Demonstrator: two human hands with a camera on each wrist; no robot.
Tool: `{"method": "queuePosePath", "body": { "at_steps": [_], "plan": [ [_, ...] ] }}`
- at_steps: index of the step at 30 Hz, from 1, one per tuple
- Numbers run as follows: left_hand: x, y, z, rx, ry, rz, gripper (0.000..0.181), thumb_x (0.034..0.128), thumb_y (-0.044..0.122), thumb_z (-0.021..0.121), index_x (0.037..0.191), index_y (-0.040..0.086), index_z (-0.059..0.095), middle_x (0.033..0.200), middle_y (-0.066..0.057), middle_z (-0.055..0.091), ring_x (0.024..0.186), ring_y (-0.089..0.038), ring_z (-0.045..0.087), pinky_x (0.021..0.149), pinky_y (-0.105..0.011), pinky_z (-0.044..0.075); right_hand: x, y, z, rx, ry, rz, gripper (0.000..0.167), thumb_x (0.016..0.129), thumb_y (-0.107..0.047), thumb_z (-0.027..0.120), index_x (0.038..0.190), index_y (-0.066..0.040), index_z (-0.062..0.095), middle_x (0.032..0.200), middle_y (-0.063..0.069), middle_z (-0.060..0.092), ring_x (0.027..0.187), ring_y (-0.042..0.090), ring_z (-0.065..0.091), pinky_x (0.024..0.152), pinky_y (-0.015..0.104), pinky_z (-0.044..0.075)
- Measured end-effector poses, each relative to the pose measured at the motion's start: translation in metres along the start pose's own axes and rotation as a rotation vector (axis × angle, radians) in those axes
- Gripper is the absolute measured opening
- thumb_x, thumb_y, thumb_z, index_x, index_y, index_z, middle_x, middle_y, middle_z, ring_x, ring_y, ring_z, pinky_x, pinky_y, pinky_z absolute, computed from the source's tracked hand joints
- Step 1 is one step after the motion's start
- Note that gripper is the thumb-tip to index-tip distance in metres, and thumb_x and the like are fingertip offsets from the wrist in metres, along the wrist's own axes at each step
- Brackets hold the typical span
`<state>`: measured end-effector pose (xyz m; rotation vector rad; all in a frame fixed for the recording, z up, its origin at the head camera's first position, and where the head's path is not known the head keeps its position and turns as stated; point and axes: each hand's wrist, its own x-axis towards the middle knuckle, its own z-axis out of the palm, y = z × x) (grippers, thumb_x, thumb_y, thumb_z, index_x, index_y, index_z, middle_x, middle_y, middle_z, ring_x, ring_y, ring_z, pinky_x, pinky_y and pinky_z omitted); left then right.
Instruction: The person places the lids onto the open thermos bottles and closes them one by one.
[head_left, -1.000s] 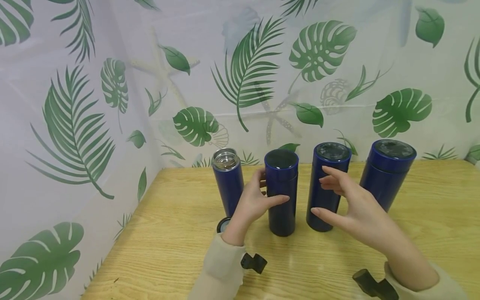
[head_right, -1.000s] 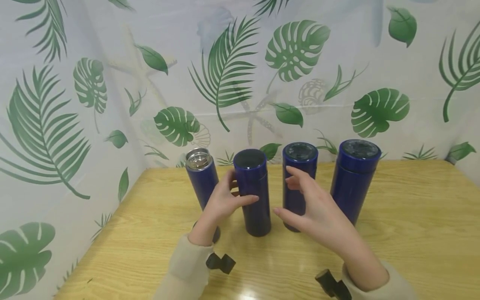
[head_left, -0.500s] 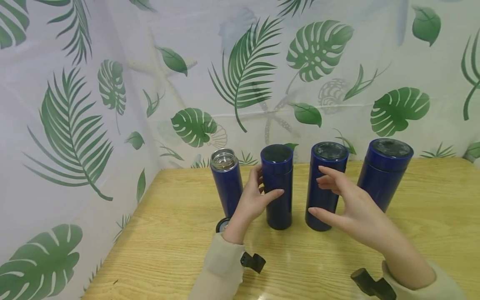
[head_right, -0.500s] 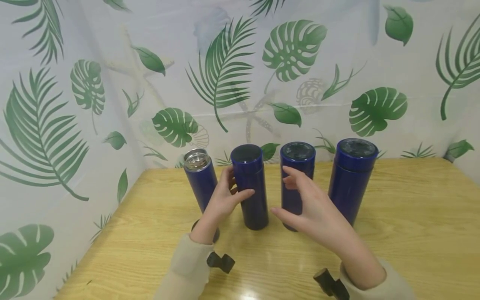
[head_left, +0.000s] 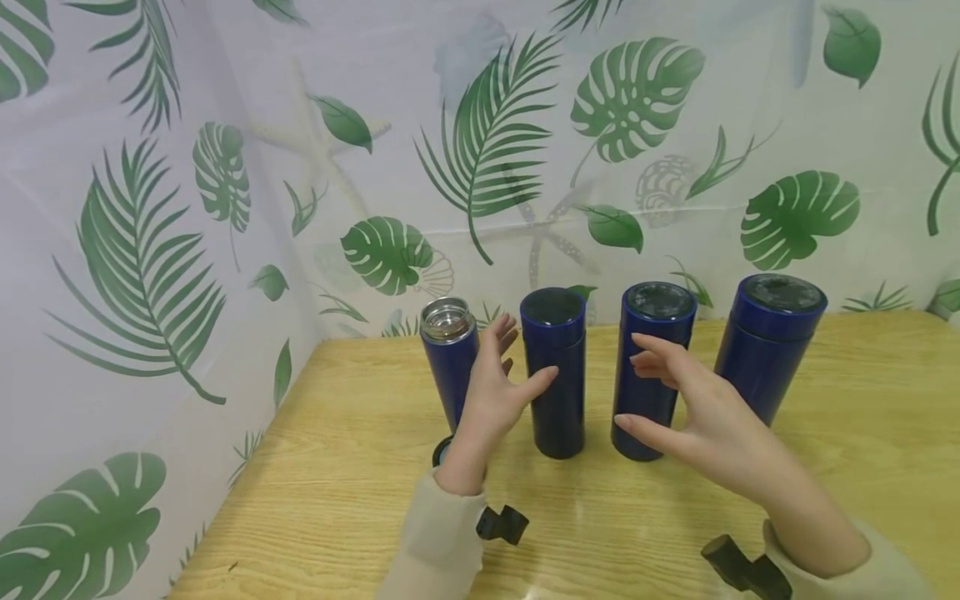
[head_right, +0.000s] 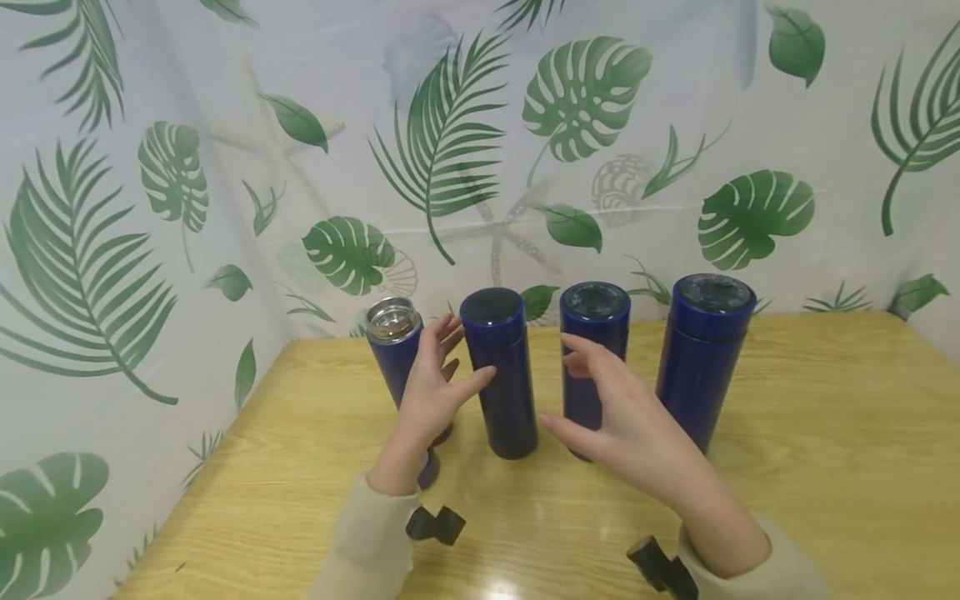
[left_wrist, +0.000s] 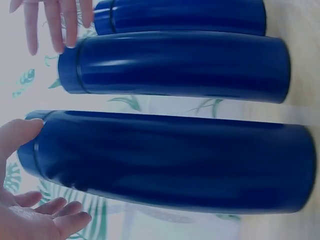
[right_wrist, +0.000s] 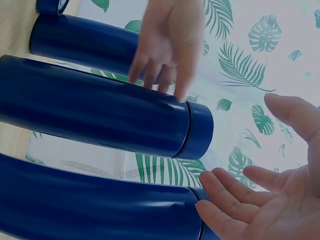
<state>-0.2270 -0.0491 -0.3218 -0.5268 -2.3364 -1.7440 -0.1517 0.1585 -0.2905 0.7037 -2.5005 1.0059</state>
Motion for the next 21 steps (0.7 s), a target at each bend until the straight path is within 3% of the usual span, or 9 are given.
{"method": "queuePosePath", "body": {
  "at_steps": [10, 21],
  "plan": [
    [-0.01, 0.018, -0.012, 0.033, 0.021, 0.097, 0.067, 0.0779, 0.014, 0.068, 0.132, 0.002, 0.031, 0.134, -0.01, 0.035, 0.123, -0.017, 0.033, 0.096, -0.034, 0.033, -0.001, -0.002, 0.0, 0.003, -0.017, 0.026, 0.068, 0.076, -0.02, 0.071, 0.131, -0.003, 0.034, 0.113, 0.018, 0.051, 0.104, 0.034, 0.048, 0.085, 0.049, 0.037],
    [-0.015, 0.024, -0.018, 0.074, 0.022, 0.174, 0.048, 0.079, 0.013, 0.067, 0.121, 0.001, 0.047, 0.118, -0.011, 0.05, 0.111, -0.019, 0.046, 0.089, -0.034, 0.04, -0.001, -0.001, 0.001, 0.015, -0.028, 0.01, 0.064, 0.077, -0.02, 0.07, 0.128, -0.002, 0.037, 0.114, 0.017, 0.051, 0.106, 0.031, 0.047, 0.086, 0.047, 0.037]
  ]
}}
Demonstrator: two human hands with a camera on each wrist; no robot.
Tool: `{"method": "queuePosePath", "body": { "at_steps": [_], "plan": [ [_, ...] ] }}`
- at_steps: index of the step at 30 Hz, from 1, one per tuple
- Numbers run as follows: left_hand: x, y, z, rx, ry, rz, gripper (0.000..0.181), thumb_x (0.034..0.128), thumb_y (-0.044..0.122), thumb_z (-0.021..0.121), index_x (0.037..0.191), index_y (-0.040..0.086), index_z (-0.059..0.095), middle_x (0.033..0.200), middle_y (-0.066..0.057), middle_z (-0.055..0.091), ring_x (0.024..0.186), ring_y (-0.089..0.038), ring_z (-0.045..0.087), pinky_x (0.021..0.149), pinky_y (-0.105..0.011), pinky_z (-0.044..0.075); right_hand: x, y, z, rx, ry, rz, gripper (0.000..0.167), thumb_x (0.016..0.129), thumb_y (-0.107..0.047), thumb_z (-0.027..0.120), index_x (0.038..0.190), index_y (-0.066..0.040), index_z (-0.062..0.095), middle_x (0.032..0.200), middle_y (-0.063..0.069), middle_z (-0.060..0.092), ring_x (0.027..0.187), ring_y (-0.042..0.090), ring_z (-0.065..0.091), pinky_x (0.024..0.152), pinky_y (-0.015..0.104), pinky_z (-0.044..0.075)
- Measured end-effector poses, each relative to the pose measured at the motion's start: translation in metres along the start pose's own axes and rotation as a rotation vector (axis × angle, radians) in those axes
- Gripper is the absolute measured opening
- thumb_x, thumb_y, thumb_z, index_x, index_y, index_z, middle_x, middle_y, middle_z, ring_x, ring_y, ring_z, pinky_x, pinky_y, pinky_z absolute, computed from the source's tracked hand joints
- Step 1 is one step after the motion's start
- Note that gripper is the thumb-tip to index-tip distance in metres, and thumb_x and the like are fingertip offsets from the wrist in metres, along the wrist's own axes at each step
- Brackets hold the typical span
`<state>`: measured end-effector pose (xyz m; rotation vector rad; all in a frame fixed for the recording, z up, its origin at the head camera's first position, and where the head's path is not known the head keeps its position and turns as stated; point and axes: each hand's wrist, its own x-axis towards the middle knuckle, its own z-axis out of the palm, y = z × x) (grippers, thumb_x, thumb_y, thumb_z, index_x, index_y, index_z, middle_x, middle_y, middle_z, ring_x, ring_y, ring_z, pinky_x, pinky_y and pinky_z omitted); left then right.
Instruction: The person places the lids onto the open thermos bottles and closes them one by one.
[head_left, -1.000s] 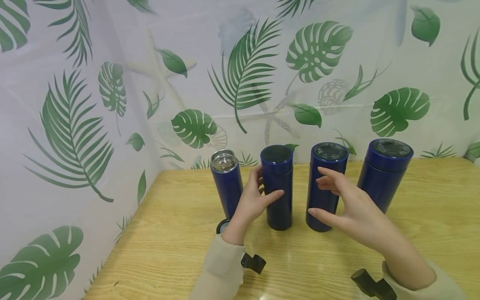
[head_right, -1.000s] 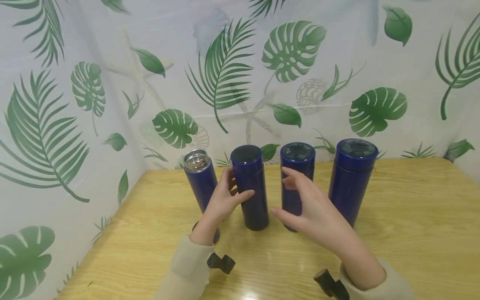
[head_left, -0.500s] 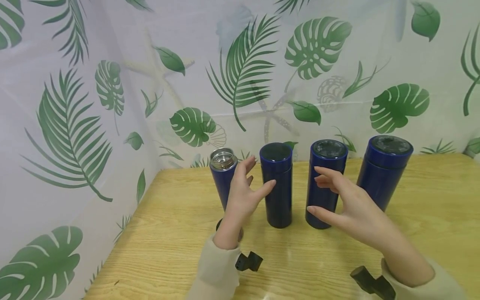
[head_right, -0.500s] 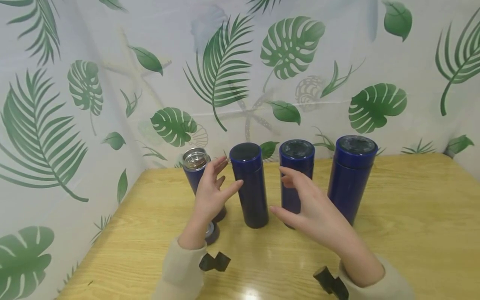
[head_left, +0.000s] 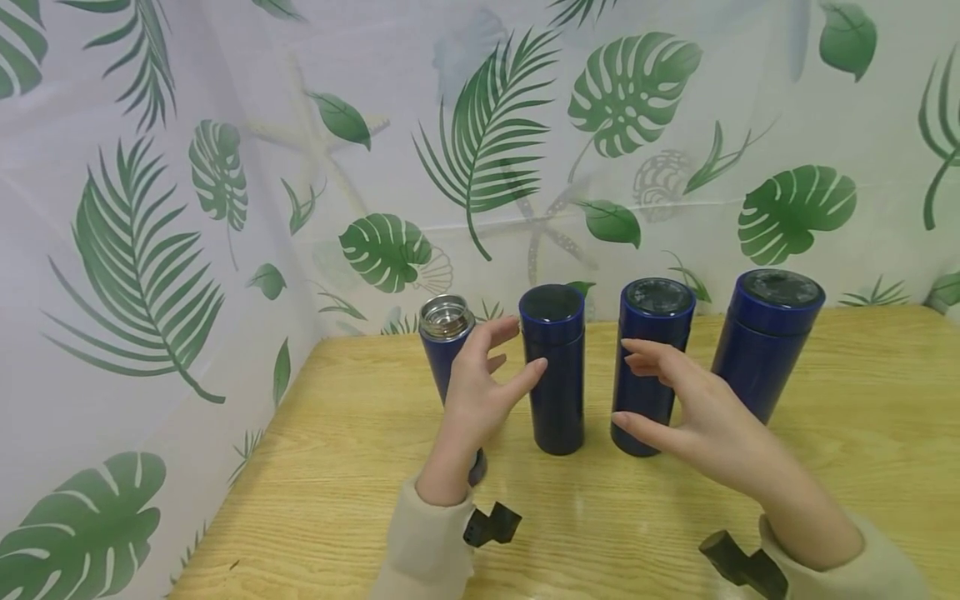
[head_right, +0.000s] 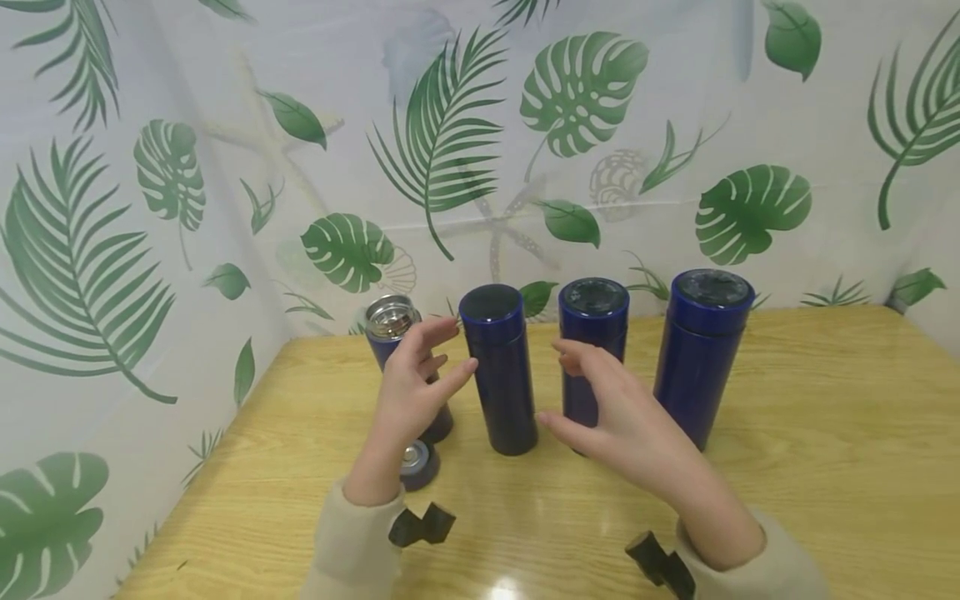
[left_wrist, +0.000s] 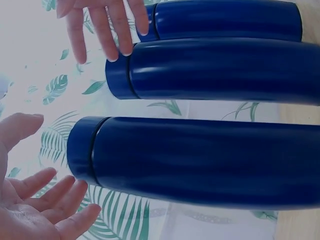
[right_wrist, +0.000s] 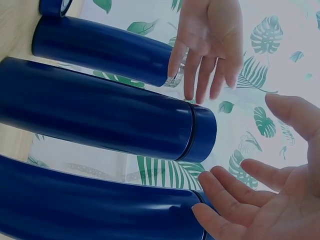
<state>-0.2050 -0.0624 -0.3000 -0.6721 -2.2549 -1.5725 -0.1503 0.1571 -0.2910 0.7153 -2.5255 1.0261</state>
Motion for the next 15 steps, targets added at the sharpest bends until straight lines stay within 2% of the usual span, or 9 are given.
{"method": "queuePosePath", "body": {
  "at_steps": [8, 15],
  "plan": [
    [-0.005, -0.003, -0.008, 0.052, 0.016, 0.026, 0.041, 0.0785, 0.016, 0.068, 0.115, 0.005, 0.053, 0.112, -0.007, 0.055, 0.105, -0.016, 0.05, 0.084, -0.035, 0.043, 0.001, 0.001, 0.001, -0.018, 0.02, -0.031, 0.062, 0.076, -0.02, 0.071, 0.126, -0.001, 0.041, 0.116, 0.016, 0.05, 0.105, 0.028, 0.047, 0.085, 0.044, 0.038],
    [-0.012, -0.006, -0.021, 0.094, 0.031, 0.056, 0.037, 0.0782, 0.013, 0.068, 0.112, 0.004, 0.054, 0.107, -0.007, 0.057, 0.101, -0.018, 0.052, 0.083, -0.036, 0.043, 0.0, -0.001, -0.001, -0.03, 0.012, -0.011, 0.058, 0.078, -0.022, 0.069, 0.125, -0.002, 0.042, 0.117, 0.013, 0.05, 0.106, 0.026, 0.047, 0.085, 0.044, 0.038]
  ]
}}
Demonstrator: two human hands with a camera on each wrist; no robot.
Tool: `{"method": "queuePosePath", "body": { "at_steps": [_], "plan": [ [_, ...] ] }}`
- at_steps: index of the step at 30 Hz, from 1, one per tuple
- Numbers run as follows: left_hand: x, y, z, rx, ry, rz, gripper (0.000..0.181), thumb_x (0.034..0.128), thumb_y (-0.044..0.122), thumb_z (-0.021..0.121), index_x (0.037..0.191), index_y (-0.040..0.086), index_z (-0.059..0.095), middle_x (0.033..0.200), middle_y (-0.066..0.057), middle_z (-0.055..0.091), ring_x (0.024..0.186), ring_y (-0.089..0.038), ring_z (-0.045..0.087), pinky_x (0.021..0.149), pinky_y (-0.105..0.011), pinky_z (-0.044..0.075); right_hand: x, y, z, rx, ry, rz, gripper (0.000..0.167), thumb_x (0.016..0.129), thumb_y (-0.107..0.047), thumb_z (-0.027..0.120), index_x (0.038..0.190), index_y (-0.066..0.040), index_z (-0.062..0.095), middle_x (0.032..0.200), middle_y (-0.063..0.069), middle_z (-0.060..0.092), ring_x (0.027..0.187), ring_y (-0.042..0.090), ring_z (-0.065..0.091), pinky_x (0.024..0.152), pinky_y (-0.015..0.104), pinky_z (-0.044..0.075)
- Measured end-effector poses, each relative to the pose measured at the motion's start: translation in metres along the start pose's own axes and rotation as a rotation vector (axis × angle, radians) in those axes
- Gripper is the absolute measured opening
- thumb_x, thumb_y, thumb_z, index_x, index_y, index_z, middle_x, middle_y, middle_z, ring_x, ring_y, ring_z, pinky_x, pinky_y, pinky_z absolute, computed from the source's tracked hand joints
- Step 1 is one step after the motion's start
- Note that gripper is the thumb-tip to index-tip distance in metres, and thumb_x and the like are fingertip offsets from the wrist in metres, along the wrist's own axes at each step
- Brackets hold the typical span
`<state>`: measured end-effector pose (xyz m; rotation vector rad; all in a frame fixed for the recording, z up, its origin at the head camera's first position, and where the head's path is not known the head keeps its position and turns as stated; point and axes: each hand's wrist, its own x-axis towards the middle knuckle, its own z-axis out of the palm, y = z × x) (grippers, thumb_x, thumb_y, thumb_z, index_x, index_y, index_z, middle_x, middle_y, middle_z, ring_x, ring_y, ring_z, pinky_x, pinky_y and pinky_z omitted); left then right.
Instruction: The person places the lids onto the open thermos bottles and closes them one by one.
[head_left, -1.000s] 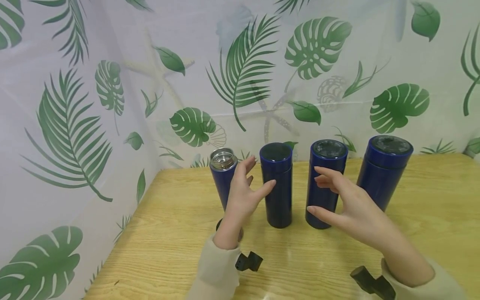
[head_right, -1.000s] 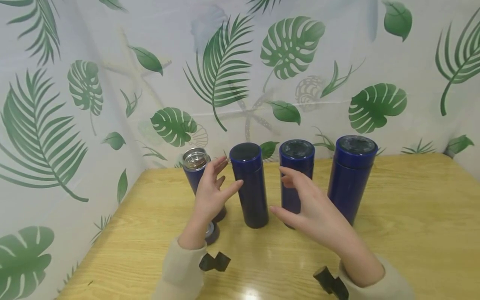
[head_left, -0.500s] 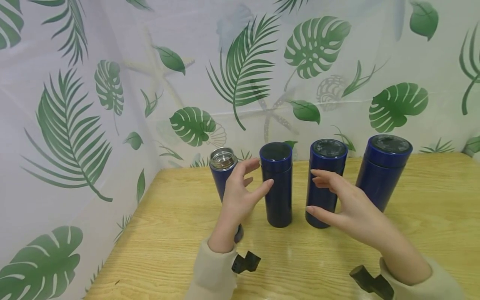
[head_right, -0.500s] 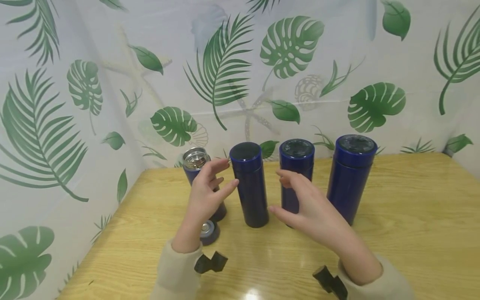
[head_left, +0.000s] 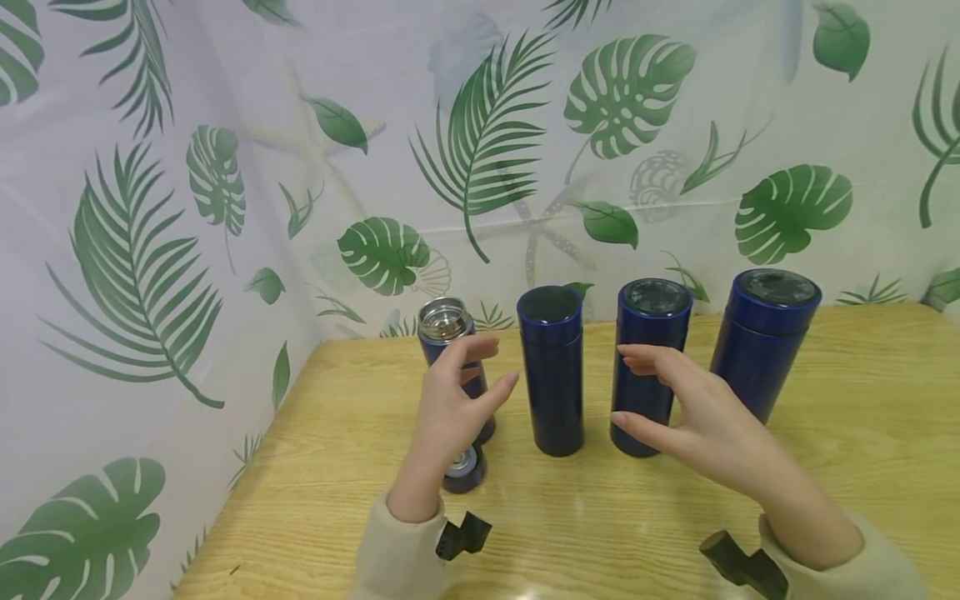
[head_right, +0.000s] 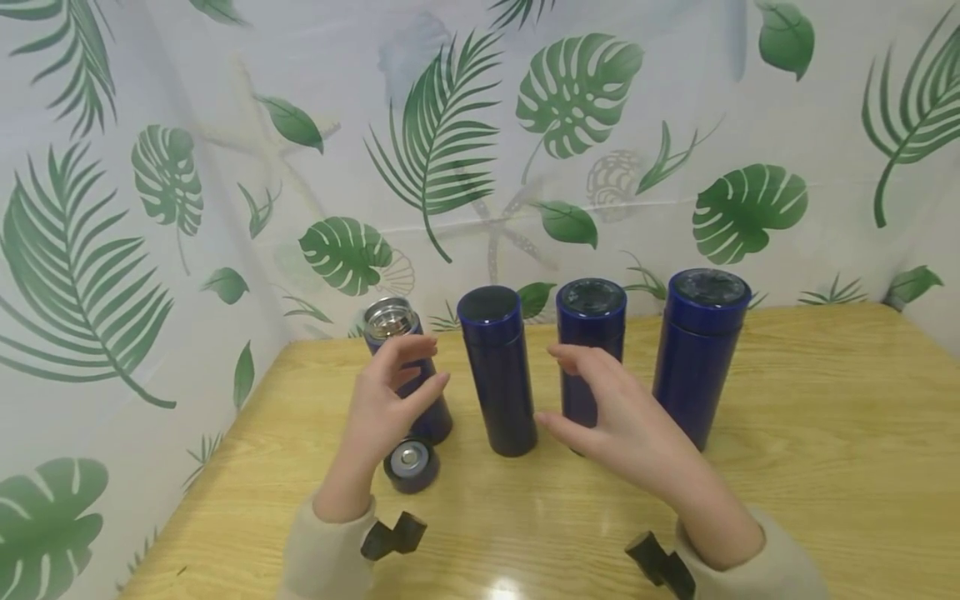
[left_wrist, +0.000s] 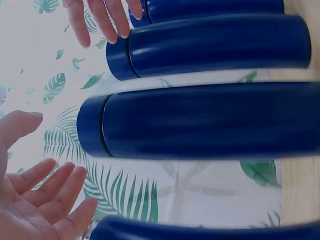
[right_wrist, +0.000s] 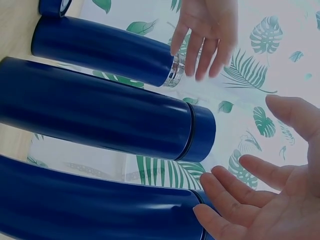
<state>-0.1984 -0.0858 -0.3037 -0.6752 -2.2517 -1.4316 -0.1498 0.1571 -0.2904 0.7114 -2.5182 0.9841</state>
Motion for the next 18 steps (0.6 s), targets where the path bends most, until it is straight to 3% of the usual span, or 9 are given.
{"method": "queuePosePath", "body": {
  "at_steps": [5, 10, 18],
  "plan": [
    [-0.005, -0.008, -0.015, 0.05, 0.009, -0.008, 0.032, 0.0779, 0.011, 0.068, 0.106, 0.002, 0.056, 0.104, -0.009, 0.058, 0.098, -0.018, 0.054, 0.081, -0.035, 0.044, 0.0, -0.001, 0.001, 0.003, -0.014, 0.012, 0.057, 0.078, -0.023, 0.069, 0.124, -0.002, 0.043, 0.117, 0.015, 0.05, 0.106, 0.028, 0.047, 0.084, 0.045, 0.038],
    [-0.008, -0.016, -0.033, 0.086, 0.011, 0.003, 0.028, 0.0777, 0.009, 0.068, 0.101, -0.002, 0.057, 0.1, -0.015, 0.059, 0.093, -0.021, 0.056, 0.079, -0.042, 0.045, 0.002, -0.001, 0.002, 0.013, -0.018, 0.0, 0.056, 0.077, -0.021, 0.07, 0.124, -0.002, 0.044, 0.117, 0.016, 0.05, 0.107, 0.029, 0.046, 0.084, 0.046, 0.038],
    [-0.006, -0.017, -0.068, 0.157, 0.092, -0.032, 0.028, 0.0776, 0.009, 0.068, 0.102, 0.0, 0.058, 0.099, -0.011, 0.061, 0.094, -0.021, 0.056, 0.079, -0.039, 0.045, 0.008, -0.005, 0.007, 0.029, -0.011, -0.042, 0.052, 0.077, -0.018, 0.07, 0.12, 0.001, 0.048, 0.116, 0.014, 0.051, 0.106, 0.028, 0.047, 0.084, 0.043, 0.039]
  ]
}}
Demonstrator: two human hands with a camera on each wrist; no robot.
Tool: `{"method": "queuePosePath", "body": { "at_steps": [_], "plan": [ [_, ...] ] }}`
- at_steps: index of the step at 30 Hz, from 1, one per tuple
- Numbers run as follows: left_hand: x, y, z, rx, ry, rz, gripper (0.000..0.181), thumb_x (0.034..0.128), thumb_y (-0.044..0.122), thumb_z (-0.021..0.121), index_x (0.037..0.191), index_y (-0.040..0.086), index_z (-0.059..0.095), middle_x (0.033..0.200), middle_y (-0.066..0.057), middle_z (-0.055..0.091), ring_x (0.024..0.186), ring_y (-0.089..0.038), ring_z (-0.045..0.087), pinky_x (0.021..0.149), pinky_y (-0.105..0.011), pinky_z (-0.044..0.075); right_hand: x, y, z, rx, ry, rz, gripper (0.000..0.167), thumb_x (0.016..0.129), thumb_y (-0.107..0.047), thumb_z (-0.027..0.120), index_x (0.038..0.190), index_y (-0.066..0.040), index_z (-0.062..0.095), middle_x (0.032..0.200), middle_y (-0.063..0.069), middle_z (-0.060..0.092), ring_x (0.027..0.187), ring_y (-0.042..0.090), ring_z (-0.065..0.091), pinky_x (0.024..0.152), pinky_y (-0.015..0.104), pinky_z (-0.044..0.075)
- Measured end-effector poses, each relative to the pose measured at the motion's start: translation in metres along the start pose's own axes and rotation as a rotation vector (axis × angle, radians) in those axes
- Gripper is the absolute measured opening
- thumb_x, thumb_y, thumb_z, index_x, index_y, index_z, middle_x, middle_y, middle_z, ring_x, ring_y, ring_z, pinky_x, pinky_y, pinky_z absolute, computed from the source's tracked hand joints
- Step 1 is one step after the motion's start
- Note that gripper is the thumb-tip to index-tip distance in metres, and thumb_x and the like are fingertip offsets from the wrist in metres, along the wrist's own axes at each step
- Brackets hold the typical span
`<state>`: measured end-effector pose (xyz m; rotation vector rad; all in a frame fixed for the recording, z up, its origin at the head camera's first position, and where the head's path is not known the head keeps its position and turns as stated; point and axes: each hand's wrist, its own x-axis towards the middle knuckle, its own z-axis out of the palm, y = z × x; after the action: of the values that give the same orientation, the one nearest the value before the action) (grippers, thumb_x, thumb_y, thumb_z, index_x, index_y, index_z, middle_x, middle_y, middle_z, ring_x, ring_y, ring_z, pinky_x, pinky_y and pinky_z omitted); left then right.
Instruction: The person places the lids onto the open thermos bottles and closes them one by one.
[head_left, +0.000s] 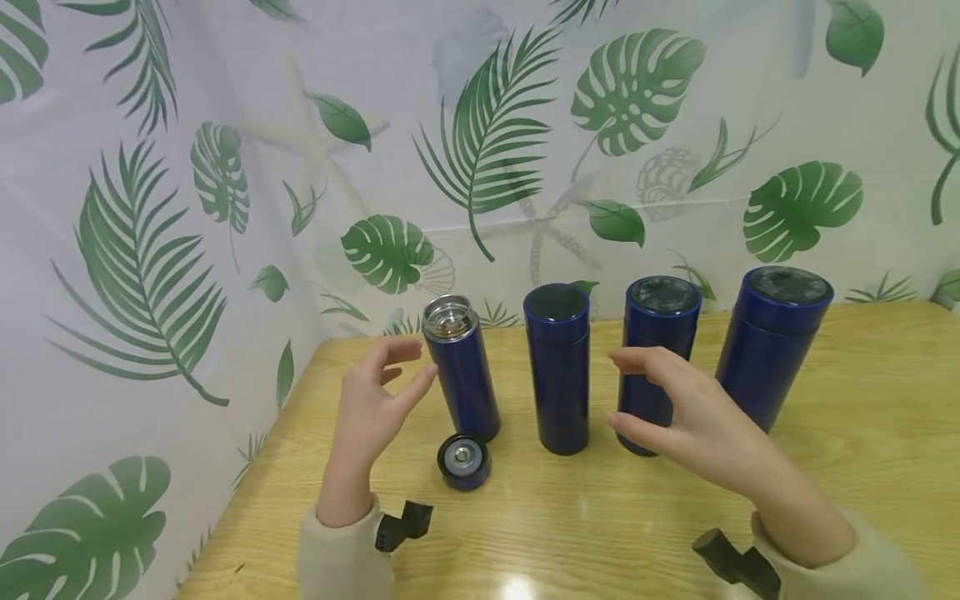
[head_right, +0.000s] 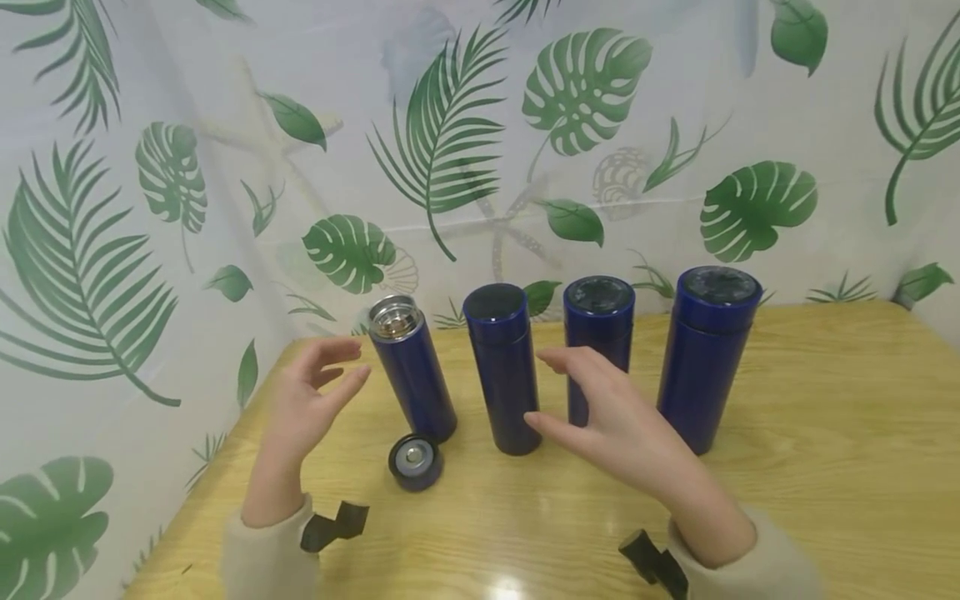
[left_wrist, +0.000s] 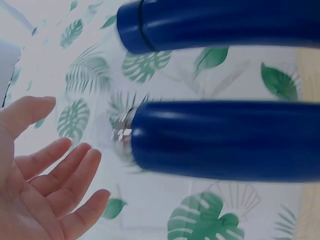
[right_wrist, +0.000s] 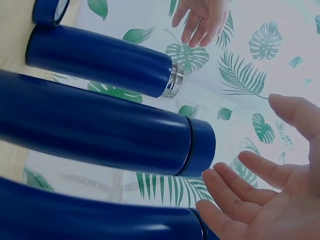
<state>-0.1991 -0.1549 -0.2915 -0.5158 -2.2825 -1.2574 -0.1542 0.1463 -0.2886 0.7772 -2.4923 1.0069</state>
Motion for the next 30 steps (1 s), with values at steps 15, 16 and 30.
{"method": "queuePosePath", "body": {
  "at_steps": [15, 16, 30],
  "plan": [
    [0.002, -0.003, -0.014, 0.021, -0.052, -0.032, 0.029, 0.0789, 0.01, 0.067, 0.105, 0.001, 0.057, 0.103, -0.01, 0.06, 0.097, -0.021, 0.055, 0.082, -0.04, 0.043, 0.029, -0.02, 0.011, 0.138, -0.019, 0.123, 0.051, 0.083, -0.026, 0.064, 0.126, -0.005, 0.044, 0.111, 0.011, 0.055, 0.109, 0.03, 0.047, 0.088, 0.046, 0.037],
    [0.002, -0.004, -0.014, 0.022, -0.054, -0.032, 0.029, 0.0788, 0.01, 0.067, 0.105, 0.001, 0.058, 0.103, -0.01, 0.06, 0.096, -0.021, 0.056, 0.082, -0.04, 0.043, 0.03, -0.02, 0.012, 0.154, -0.021, 0.134, 0.051, 0.083, -0.026, 0.063, 0.126, -0.006, 0.044, 0.113, 0.011, 0.054, 0.11, 0.03, 0.046, 0.089, 0.046, 0.036],
    [0.0, -0.014, -0.027, 0.034, -0.106, -0.103, 0.033, 0.0798, 0.017, 0.067, 0.108, 0.004, 0.056, 0.107, -0.009, 0.058, 0.099, -0.02, 0.054, 0.085, -0.043, 0.041, 0.045, -0.022, 0.037, 0.246, -0.054, 0.087, 0.048, 0.082, -0.022, 0.065, 0.122, -0.003, 0.047, 0.112, 0.012, 0.054, 0.105, 0.025, 0.05, 0.09, 0.04, 0.038]
  ]
}}
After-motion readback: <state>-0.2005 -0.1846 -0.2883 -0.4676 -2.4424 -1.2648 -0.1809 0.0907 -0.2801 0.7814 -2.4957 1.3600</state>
